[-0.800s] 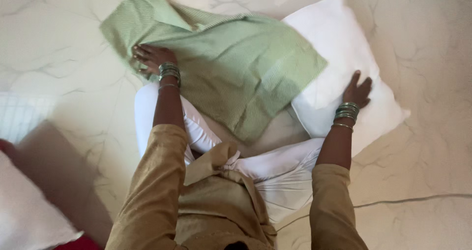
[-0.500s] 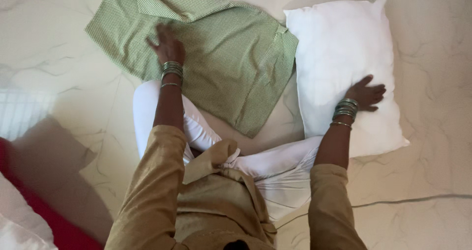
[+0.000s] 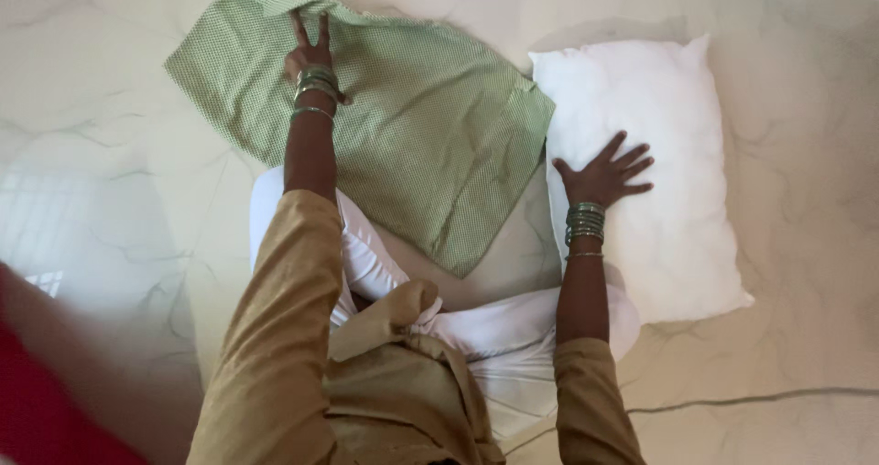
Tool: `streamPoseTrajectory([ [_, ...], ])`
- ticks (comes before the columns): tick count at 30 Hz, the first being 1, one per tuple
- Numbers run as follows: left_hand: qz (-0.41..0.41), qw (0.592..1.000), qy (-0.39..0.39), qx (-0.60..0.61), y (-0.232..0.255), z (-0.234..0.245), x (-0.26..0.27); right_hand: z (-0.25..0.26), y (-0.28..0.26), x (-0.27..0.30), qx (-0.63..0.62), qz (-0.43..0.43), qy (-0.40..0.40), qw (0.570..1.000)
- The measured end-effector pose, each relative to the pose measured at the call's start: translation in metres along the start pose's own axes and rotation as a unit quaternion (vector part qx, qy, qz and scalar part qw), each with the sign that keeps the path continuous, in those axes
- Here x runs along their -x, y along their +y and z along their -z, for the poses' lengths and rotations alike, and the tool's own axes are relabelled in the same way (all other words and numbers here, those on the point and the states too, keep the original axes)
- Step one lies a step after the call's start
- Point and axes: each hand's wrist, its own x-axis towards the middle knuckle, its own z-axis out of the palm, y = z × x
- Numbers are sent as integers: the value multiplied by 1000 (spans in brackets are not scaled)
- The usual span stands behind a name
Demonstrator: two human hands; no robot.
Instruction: The person sits on the floor and inserts a white pillow into a green patterned pillowcase. They adjust the pillow and case, tucking the fabric around the corners and smoothing the surface to fit the pillow inside.
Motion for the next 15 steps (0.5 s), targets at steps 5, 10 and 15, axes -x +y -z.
streamPoseTrajectory([
  [5,-47,971,158,-176,-18,-14,8,-19,4,-7,25,3,23,999],
  [10,-23,882,359,-304,-10,-50,-35,-33,7,-19,33,3,14,999],
  [15,-113,908,326,-237,19,-89,-14,-54,35,-30,27,56,45,997],
])
